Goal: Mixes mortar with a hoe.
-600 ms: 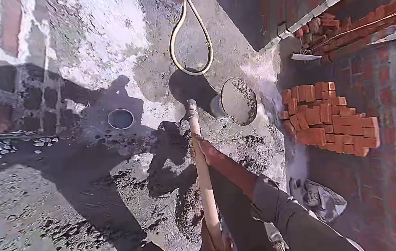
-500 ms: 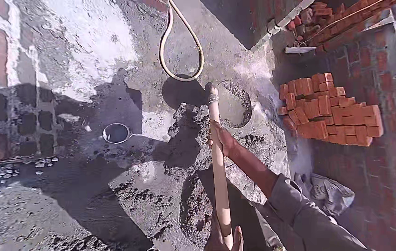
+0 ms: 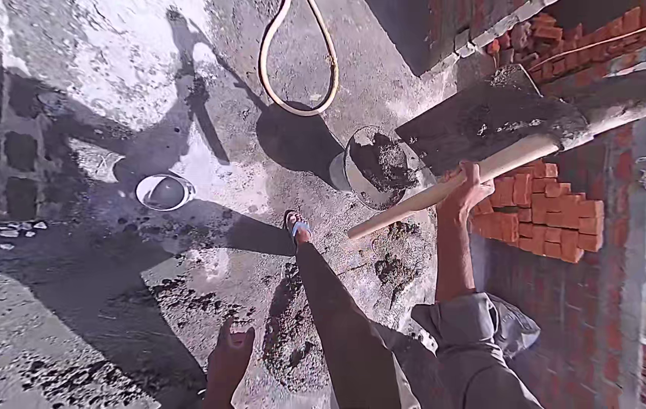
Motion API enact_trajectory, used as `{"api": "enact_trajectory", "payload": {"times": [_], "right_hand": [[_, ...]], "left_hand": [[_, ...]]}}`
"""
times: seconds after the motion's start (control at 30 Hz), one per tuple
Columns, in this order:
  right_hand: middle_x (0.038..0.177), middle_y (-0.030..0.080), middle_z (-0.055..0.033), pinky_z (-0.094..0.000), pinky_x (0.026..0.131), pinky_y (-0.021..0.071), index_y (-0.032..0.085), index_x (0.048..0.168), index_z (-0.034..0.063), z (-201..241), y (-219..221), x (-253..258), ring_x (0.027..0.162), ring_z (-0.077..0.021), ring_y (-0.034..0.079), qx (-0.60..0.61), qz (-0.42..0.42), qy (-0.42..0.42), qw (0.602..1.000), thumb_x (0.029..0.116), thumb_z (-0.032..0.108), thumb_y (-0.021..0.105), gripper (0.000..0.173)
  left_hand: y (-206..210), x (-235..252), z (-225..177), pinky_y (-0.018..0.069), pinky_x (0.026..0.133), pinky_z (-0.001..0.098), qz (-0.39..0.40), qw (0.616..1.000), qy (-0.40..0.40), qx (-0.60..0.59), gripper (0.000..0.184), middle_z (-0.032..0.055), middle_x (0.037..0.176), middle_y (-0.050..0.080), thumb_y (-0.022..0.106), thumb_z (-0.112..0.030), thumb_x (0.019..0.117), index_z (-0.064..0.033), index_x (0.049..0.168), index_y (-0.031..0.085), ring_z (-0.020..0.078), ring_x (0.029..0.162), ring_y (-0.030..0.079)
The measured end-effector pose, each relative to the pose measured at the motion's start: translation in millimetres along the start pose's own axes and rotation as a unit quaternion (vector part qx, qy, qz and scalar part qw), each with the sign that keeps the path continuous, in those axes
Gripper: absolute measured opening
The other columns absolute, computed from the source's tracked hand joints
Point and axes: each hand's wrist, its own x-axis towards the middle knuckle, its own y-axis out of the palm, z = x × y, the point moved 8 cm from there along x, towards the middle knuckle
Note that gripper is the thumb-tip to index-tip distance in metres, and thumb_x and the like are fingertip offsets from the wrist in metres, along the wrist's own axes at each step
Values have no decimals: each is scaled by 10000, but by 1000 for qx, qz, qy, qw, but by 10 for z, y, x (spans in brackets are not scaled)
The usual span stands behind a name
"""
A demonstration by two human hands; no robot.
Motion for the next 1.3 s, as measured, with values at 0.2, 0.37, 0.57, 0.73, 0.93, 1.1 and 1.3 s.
{"api": "enact_trajectory", "payload": {"times": [0.2,0.37,0.57,0.73,0.93,1.1,1.3], "right_hand": [[537,553,-2,-332,443,536,528,839,101,526,125,-8,434,-150,567,-28,71,-24,997,906,93,607,104],[560,548,26,-297,448,524,557,885,130,401,705,-1137,445,-113,549,-80,206,145,965,981,156,542,101],[596,563,36,-248,466,542,556,972,117,-894,1597,-4153,472,-83,574,-186,473,346,789,1069,166,461,144],[690,604,-48,-292,511,552,583,1064,17,-1901,1789,-6929,530,-136,596,-396,622,314,599,956,105,672,165],[659,581,-27,-257,457,524,548,1058,39,-2160,1735,-9998,482,-107,569,-298,787,300,450,945,92,636,153],[632,533,-15,-275,479,546,522,1027,33,-2290,1919,-11464,481,-114,554,-140,847,323,398,923,72,610,141],[642,583,-29,-285,463,552,562,1044,19,-3167,2217,-11604,480,-127,590,-279,824,191,454,938,94,667,167]], "left_hand": [[-215,-90,1188,485,958,681,-29,997,-65,-40,686,314,1211,666,658,-285,976,-13,1542,380,483,1097,663],[-62,-328,1578,472,1023,631,-50,979,-94,-171,586,284,1251,661,655,-236,1005,1,1498,444,439,1153,650],[-54,-320,2695,519,980,532,-100,909,-186,-360,543,237,1142,702,598,-240,1029,-22,1503,446,356,1044,694],[-184,-221,3762,530,988,499,-192,841,-185,-471,495,222,1180,703,580,-189,1030,14,1470,478,322,1060,702],[-207,-447,4924,579,879,435,-360,728,-202,-547,416,176,1085,729,570,-150,991,32,1365,574,230,927,720],[-316,-496,5302,583,809,313,-375,646,-213,-630,349,98,968,726,595,-130,992,22,1306,597,118,835,703],[-282,-442,5247,597,800,329,-351,637,-224,-649,299,74,967,740,577,-155,1007,-23,1269,636,134,844,722]]}}
